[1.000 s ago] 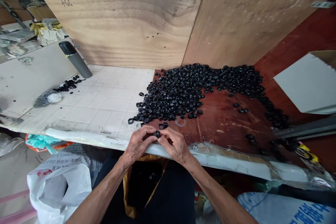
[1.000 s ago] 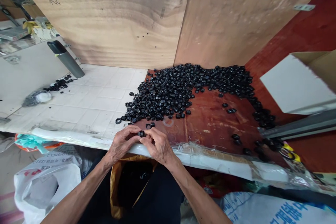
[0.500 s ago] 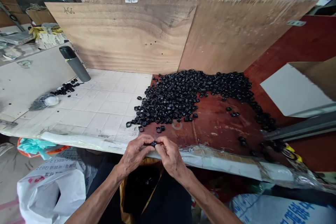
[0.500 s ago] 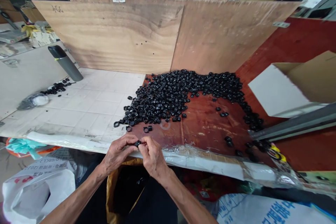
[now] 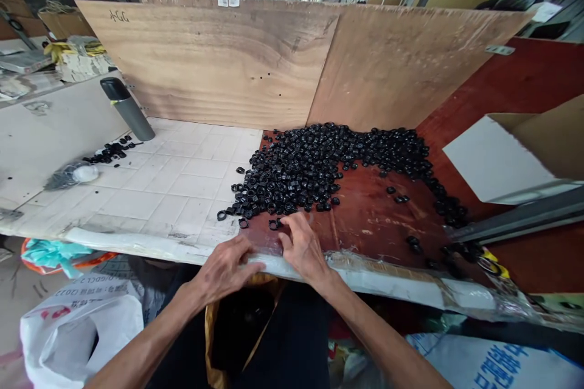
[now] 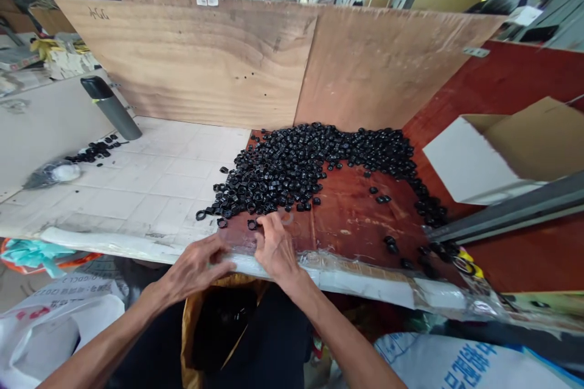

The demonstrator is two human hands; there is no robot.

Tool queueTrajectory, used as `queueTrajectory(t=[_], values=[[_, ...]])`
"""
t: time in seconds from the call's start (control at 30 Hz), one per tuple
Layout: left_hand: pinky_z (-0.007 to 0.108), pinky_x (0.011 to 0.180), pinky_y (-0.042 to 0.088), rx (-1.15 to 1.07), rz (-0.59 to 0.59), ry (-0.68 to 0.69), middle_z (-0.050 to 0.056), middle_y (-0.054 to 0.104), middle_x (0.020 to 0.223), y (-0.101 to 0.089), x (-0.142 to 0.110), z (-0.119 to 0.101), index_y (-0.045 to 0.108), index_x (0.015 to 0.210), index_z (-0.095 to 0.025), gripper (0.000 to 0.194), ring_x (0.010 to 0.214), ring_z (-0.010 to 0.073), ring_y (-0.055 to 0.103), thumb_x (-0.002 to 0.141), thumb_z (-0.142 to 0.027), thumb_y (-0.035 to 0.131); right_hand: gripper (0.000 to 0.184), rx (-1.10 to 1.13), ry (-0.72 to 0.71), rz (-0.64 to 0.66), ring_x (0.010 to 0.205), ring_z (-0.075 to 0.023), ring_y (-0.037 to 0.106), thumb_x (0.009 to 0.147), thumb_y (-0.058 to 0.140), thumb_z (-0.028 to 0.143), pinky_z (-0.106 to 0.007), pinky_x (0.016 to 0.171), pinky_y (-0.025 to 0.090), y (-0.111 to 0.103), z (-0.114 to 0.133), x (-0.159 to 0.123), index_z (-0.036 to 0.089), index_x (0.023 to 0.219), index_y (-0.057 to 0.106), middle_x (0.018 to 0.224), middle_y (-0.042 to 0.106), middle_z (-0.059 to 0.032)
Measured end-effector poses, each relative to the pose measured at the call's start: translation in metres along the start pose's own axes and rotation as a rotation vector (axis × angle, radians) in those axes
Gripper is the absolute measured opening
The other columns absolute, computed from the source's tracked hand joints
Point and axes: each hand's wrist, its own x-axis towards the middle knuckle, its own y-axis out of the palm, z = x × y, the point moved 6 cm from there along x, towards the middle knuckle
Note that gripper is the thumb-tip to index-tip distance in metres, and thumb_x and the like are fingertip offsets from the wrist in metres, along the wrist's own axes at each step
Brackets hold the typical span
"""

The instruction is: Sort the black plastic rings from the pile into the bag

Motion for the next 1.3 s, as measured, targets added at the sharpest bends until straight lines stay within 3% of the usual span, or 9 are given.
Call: queueTrajectory(t=[0.03, 0.1, 0.17, 0.27, 0.4, 0.53, 0.77, 0.97, 1.3], values=[[0.032, 0.073, 0.056, 0.022, -0.094, -0.034, 0.001, 0.063, 0.083, 0.004, 0.012, 0.005, 0.064, 0.094, -0.021, 0.006, 0.073, 0.0176, 0.064, 0.093, -0.026, 0.067, 0.032, -0.051, -0.053, -0.017, 0.095, -0.0269, 0.065, 0.083, 0.057, 0.010, -0.040, 0.082, 0.055, 0.001, -0.006, 0.007, 0.016, 0.112, 0.065, 0.112, 0.062, -0.0150], [0.036, 0.082, 0.058, 0.051, -0.182, -0.073, 0.006, 0.066, 0.100, 0.020, 0.035, 0.013, 0.063, 0.108, -0.020, 0.019, 0.088, 0.0214, 0.068, 0.090, -0.016, 0.065, 0.036, -0.102, -0.138, 0.023, 0.099, -0.0266, 0.065, 0.086, 0.052, 0.006, -0.039, 0.085, 0.056, 0.010, -0.016, 0.016, 0.017, 0.118, 0.064, 0.113, 0.062, -0.0143], [0.038, 0.086, 0.059, 0.064, -0.179, -0.095, 0.009, 0.066, 0.113, 0.037, 0.053, 0.020, 0.063, 0.114, -0.020, 0.029, 0.099, 0.0239, 0.069, 0.087, -0.010, 0.063, 0.033, -0.096, -0.186, 0.061, 0.097, -0.0254, 0.065, 0.089, 0.048, 0.005, -0.038, 0.085, 0.056, 0.018, -0.022, 0.019, 0.018, 0.114, 0.065, 0.107, 0.064, -0.0122], [0.038, 0.086, 0.059, 0.069, -0.144, -0.098, 0.008, 0.068, 0.113, 0.051, 0.062, 0.026, 0.065, 0.108, -0.020, 0.026, 0.099, 0.0244, 0.071, 0.085, -0.008, 0.063, 0.024, -0.031, -0.167, 0.025, 0.087, -0.0233, 0.065, 0.087, 0.052, 0.007, -0.036, 0.081, 0.055, 0.018, -0.028, 0.017, 0.018, 0.103, 0.065, 0.097, 0.065, -0.0093], [0.038, 0.084, 0.060, 0.065, -0.206, -0.075, 0.007, 0.070, 0.107, 0.045, 0.055, 0.024, 0.063, 0.107, -0.021, 0.029, 0.094, 0.0240, 0.072, 0.081, -0.011, 0.067, 0.011, 0.173, -0.016, -0.052, 0.066, -0.0176, 0.061, 0.084, 0.064, 0.018, -0.030, 0.066, 0.053, 0.004, -0.035, 0.015, 0.020, 0.095, 0.063, 0.082, 0.065, -0.0029], [0.039, 0.084, 0.061, 0.008, -0.229, -0.057, 0.008, 0.072, 0.113, 0.041, 0.052, 0.018, 0.060, 0.116, -0.021, 0.039, 0.095, 0.0243, 0.074, 0.079, -0.013, 0.069, 0.009, 0.399, 0.047, -0.020, 0.070, -0.0167, 0.065, 0.086, 0.068, 0.027, -0.028, 0.065, 0.053, 0.000, -0.030, 0.017, 0.021, 0.092, 0.064, 0.090, 0.070, -0.0033], [0.031, 0.078, 0.065, -0.358, -0.243, -0.119, 0.007, 0.074, 0.117, 0.040, 0.048, 0.019, 0.060, 0.112, -0.020, 0.028, 0.083, 0.0155, 0.076, 0.086, -0.014, 0.064, 0.020, 0.394, -0.060, 0.057, 0.080, -0.0180, 0.066, 0.089, 0.064, 0.023, -0.031, 0.076, 0.055, 0.000, -0.016, 0.017, 0.023, 0.108, 0.071, 0.101, 0.072, -0.0049], [0.034, 0.087, 0.064, -0.538, -0.276, -0.140, 0.010, 0.074, 0.121, 0.040, 0.046, 0.026, 0.063, 0.116, -0.020, 0.022, 0.098, 0.0194, 0.076, 0.094, -0.021, 0.063, 0.015, 0.573, 0.065, 0.035, 0.078, -0.0179, 0.067, 0.087, 0.068, 0.032, -0.029, 0.071, 0.057, 0.009, -0.032, 0.015, 0.021, 0.098, 0.065, 0.095, 0.071, -0.0044], [0.040, 0.101, 0.057, -0.487, -0.298, 0.000, 0.009, 0.071, 0.117, 0.029, 0.049, 0.023, 0.074, 0.116, -0.024, 0.025, 0.113, 0.0222, 0.069, 0.091, -0.024, 0.072, 0.018, 0.544, 0.078, -0.005, 0.073, -0.0162, 0.063, 0.083, 0.070, 0.027, -0.027, 0.066, 0.053, -0.001, -0.028, 0.019, 0.022, 0.100, 0.072, 0.088, 0.069, -0.0015]])
